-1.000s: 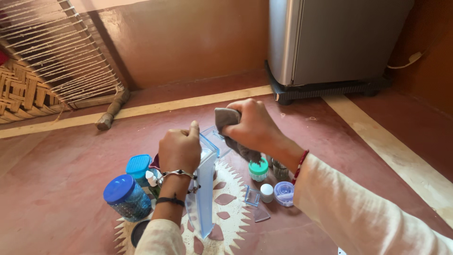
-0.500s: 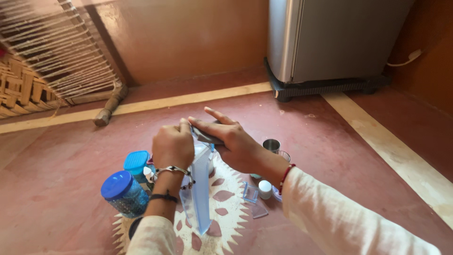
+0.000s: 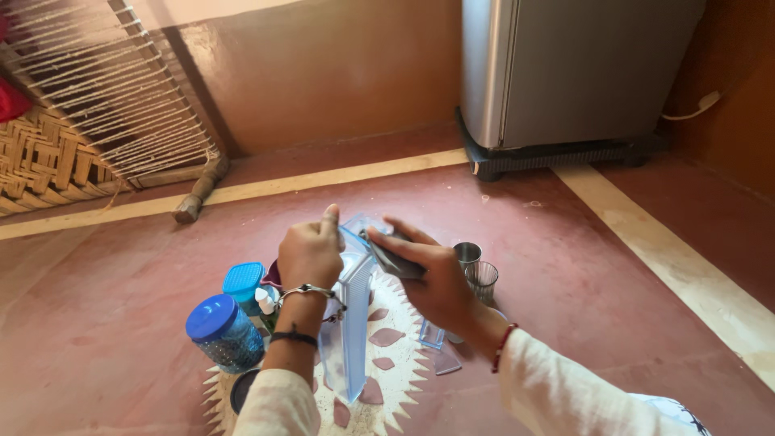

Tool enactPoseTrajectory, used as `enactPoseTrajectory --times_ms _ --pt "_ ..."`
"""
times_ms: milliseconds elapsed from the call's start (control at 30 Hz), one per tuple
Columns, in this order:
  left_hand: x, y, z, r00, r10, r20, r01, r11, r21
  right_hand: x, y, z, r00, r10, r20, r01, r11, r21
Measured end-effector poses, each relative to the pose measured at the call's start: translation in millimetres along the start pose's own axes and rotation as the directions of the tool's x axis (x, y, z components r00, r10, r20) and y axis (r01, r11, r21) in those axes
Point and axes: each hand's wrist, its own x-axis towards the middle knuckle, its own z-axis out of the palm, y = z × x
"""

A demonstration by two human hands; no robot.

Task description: The person sits on the floor and wipes a long transparent plastic container with a gray cloth, then wipes a small round container. The person handles the containers one at a time and places them back on the floor.

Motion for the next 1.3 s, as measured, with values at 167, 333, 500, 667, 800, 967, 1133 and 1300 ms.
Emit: enactPoseTrajectory --times_ms 167,333,500,667,800,967,1133,1300 --pt "8 -15 -19 0.932 -0.155 0.329 0.257 0.921 -0.294 12 -1 -10 0.986 0.114 -0.121 -0.100 0.989 0.112" --pt "13 -38 -4 0.867 -0.063 0.494 0.384 0.716 -0.583 53 -10 23 0.976 0.207 -0.065 -0.210 0.977 -0.041" --pt "14 -48 11 0.902 -0.215 0.374 0.431 0.419 -0.799 40 -27 48 0.982 -0.142 0.127 0.182 0.898 -0.401" --pt "1 -42 0 0.901 -0.131 0.415 0.431 0.385 -0.816 36 -24 48 0.957 -0.261 0.122 0.288 0.888 -0.358" --pt "-1 -28 0 0.913 -0.089 0.399 0.388 0.495 -0.777 32 -15 48 0.938 -0.345 0.037 0.343 0.905 -0.250" --pt "-11 -20 -3 0.919 -0.145 0.366 0.390 0.467 -0.794 24 -14 53 0.952 -0.303 -0.035 0.294 0.942 -0.161" --pt "-21 -20 -14 0.917 -0.156 0.368 0.399 0.410 -0.820 12 -21 58 0.938 -0.347 0.007 0.341 0.917 -0.207" --pt "-22 -31 -22 0.925 -0.177 0.336 0.376 0.312 -0.872 -15 -15 61 0.920 -0.359 0.156 0.389 0.887 -0.248"
